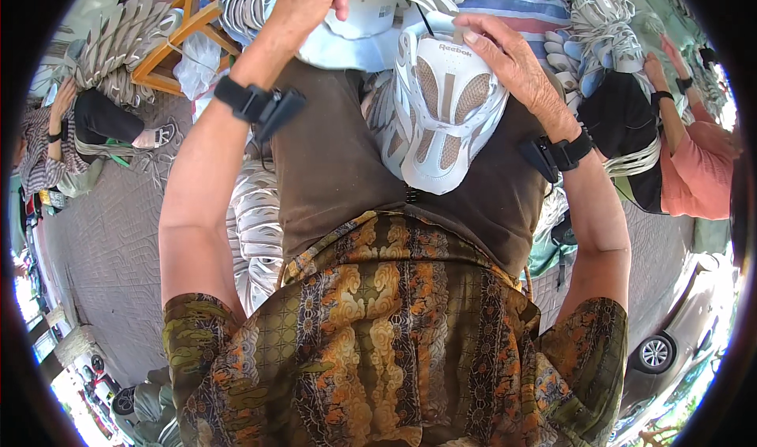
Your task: The person sits on the ground and laces a white sneaker by hand. They thread the white shoelaces through the eyelets, pull them tight, and tie a knot. The person handles the shoe and laces directly without using any tools.
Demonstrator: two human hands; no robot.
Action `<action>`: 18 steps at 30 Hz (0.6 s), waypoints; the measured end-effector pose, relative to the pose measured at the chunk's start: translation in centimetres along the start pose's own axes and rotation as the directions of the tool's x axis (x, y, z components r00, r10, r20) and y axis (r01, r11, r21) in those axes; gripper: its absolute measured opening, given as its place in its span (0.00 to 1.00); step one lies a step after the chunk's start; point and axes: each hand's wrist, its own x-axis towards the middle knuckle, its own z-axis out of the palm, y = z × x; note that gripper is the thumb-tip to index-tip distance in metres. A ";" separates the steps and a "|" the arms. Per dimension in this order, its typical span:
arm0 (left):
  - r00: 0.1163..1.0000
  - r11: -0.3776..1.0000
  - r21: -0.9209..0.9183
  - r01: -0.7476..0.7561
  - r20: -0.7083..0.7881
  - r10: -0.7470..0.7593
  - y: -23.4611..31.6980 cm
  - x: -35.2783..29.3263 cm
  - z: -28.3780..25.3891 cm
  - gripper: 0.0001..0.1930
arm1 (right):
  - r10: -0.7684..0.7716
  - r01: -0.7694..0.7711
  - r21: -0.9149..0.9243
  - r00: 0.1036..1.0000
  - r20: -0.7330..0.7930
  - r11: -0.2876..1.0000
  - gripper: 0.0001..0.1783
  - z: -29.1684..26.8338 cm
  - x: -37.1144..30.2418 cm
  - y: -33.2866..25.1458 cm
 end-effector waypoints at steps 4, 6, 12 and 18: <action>0.948 0.797 0.521 -0.306 0.092 0.304 2.0 -0.5 1.0 0.05 | -0.092 0.093 -0.075 0.996 0.006 0.993 0.15 0.0 0.4 0.8; 0.884 0.657 0.616 -0.434 0.152 0.442 1.7 -1.1 1.4 0.05 | -0.005 0.004 0.007 0.995 0.100 1.000 0.15 -0.7 0.6 1.4; 0.901 0.791 0.564 -0.236 -0.178 0.395 3.1 -6.0 -0.4 0.08 | 0.136 -0.156 0.107 0.975 0.174 0.982 0.15 -2.0 -0.3 1.2; 0.929 0.887 0.322 -0.332 -0.050 0.366 4.8 -11.1 5.5 0.08 | 0.167 -0.203 0.194 0.968 0.187 0.960 0.15 -1.9 -1.2 0.4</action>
